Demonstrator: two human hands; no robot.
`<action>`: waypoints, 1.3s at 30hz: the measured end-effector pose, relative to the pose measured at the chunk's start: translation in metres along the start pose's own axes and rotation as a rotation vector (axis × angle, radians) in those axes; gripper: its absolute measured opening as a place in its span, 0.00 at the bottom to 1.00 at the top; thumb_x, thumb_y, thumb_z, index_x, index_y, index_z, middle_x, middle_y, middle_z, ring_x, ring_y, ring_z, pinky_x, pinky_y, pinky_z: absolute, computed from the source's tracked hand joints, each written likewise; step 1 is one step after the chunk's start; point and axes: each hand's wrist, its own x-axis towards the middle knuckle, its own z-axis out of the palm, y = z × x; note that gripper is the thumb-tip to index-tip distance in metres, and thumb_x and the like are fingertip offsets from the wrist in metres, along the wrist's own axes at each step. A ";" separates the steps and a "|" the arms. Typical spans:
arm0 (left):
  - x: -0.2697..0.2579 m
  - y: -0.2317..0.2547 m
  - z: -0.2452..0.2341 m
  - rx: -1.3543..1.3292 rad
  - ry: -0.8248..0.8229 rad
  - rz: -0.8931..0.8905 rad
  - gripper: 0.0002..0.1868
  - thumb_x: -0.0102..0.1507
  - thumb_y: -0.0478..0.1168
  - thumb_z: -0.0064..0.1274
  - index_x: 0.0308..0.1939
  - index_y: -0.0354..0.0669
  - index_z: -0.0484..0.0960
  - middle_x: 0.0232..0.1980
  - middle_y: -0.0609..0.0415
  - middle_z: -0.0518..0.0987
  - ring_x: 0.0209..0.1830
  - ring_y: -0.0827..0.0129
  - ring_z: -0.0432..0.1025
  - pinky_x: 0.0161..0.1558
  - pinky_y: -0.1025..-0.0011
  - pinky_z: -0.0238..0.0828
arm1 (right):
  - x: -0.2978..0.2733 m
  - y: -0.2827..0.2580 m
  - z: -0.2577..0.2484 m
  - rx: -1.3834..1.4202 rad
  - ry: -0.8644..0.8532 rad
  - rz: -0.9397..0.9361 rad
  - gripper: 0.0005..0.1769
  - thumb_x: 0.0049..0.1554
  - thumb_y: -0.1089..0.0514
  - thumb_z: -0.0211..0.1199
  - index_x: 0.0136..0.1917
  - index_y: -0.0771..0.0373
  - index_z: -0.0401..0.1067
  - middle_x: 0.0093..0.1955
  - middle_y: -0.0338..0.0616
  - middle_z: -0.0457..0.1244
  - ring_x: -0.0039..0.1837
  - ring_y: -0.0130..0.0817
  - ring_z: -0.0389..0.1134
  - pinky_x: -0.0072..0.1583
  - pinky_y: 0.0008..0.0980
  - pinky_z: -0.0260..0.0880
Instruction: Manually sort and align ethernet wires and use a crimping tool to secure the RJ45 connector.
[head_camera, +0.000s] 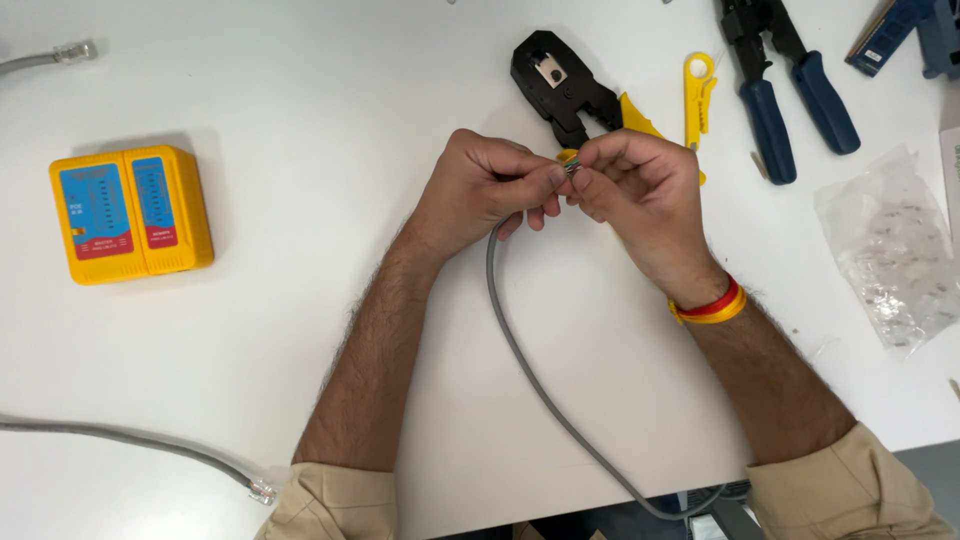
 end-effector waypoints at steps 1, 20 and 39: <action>0.000 0.000 0.000 0.002 -0.002 -0.003 0.08 0.68 0.36 0.57 0.38 0.36 0.89 0.28 0.51 0.84 0.23 0.78 0.78 0.17 0.81 0.68 | 0.000 0.001 0.000 0.000 0.000 -0.002 0.02 0.66 0.69 0.61 0.54 0.69 0.72 0.46 0.43 0.69 0.43 0.19 0.64 0.44 0.21 0.64; 0.000 0.004 -0.001 -0.012 -0.038 -0.036 0.08 0.67 0.36 0.57 0.38 0.36 0.89 0.28 0.51 0.84 0.23 0.79 0.77 0.17 0.81 0.68 | 0.001 0.006 -0.002 0.023 -0.007 -0.001 0.01 0.67 0.70 0.59 0.52 0.68 0.71 0.45 0.43 0.68 0.41 0.20 0.62 0.43 0.21 0.63; -0.001 0.004 -0.002 -0.006 -0.030 -0.009 0.09 0.68 0.37 0.57 0.37 0.37 0.89 0.27 0.52 0.84 0.22 0.79 0.77 0.17 0.81 0.68 | 0.002 0.002 0.000 0.056 0.002 -0.013 0.02 0.68 0.71 0.58 0.53 0.68 0.70 0.45 0.43 0.67 0.41 0.21 0.63 0.42 0.22 0.62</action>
